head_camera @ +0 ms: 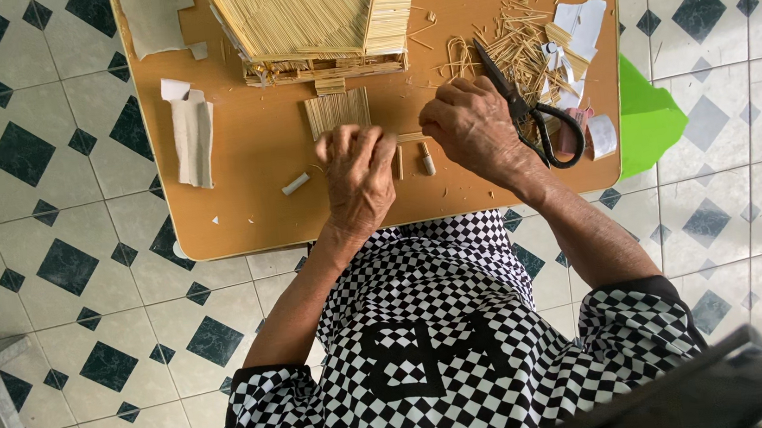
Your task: The person cuts thin wooden sticks with scissors and arranges them on a table. They then apply glue from a small bottle to the sticks and join them together to build a small wooden structure.
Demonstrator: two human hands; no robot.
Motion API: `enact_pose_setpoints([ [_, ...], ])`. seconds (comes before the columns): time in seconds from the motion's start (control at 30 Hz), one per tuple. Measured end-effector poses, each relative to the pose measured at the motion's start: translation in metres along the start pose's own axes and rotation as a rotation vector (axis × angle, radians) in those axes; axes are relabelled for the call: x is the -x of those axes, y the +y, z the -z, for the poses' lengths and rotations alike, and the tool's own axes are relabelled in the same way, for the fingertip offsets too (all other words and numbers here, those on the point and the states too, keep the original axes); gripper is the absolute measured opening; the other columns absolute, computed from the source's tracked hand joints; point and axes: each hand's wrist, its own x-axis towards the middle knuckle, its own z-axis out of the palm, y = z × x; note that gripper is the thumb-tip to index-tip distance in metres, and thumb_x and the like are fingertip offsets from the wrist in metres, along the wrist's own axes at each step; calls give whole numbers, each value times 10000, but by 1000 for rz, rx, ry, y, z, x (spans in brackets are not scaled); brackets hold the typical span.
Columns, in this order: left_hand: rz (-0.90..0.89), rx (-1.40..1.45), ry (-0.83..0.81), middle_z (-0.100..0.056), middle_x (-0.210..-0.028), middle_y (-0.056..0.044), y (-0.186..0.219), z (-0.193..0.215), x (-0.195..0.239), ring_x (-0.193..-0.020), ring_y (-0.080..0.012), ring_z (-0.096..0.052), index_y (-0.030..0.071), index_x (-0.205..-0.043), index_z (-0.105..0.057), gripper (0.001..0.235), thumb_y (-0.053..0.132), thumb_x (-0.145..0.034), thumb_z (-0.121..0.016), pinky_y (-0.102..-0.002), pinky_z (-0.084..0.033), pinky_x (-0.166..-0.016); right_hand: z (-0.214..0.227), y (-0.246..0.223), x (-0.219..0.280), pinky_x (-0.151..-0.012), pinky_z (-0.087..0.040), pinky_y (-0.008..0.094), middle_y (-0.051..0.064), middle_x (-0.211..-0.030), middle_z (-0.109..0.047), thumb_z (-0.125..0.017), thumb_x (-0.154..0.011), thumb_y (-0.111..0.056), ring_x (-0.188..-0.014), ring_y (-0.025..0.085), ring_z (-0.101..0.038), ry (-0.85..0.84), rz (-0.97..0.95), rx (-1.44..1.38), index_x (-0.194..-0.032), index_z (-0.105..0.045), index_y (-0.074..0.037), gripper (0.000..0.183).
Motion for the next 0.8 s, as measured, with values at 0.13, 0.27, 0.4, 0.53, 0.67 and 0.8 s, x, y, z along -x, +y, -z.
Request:
enact_pose_setpoints([
  [0.13, -2, 8, 10, -517, -839, -8, 10, 15, 11, -896, -202, -498, 135, -965, -601, 291, -46, -738, -613, -432, -325, -849, 14, -2, 10, -673, -431, 356, 43, -717, -583, -712, -841, -209, -738, 244, -602, 38, 9, -61, -812, -638, -142, 103],
  [0.27, -7, 55, 35, -509, -777, 2, 22, 15, 36, -812, -178, -519, 130, -1029, -606, 201, 64, -846, -554, -385, -326, -805, 24, -8, 25, -690, -434, 350, 50, -765, -596, -726, -824, -161, -765, 240, -587, 119, 55, -88, -854, -639, -139, 94],
  [0.4, -22, 84, 106, -519, -787, 6, 28, 15, 47, -784, -157, -523, 106, -1107, -623, 218, 123, -915, -519, -354, -287, -775, 6, 30, 43, -685, -464, 359, 58, -805, -623, -721, -815, -110, -798, 250, -610, 228, 15, -151, -917, -677, -149, 118],
  [0.53, -38, 95, 186, -553, -775, -4, 42, 29, 38, -759, -151, -546, 109, -1047, -657, 189, 136, -932, -509, -352, -298, -809, 69, 60, 28, -588, -485, 307, 18, -709, -617, -754, -826, -83, -650, 216, -606, 506, -211, -84, -865, -706, -163, 101],
  [0.67, 71, 51, 191, -613, -791, 3, 52, 35, 31, -769, -158, -517, 108, -974, -648, 143, 168, -926, -528, -341, -332, -789, 74, 121, 23, -572, -531, 280, 132, -838, -689, -616, -867, 61, -684, 188, -622, 641, -325, -73, -912, -686, 8, 98],
  [0.8, 97, 48, 188, -614, -805, 2, 49, 35, 31, -782, -165, -513, 106, -990, -655, 154, 167, -924, -530, -362, -331, -815, 49, 138, 6, -656, -471, 316, 119, -881, -681, -694, -903, -1, -781, 194, -573, 530, -248, 57, -937, -707, -5, 37],
])
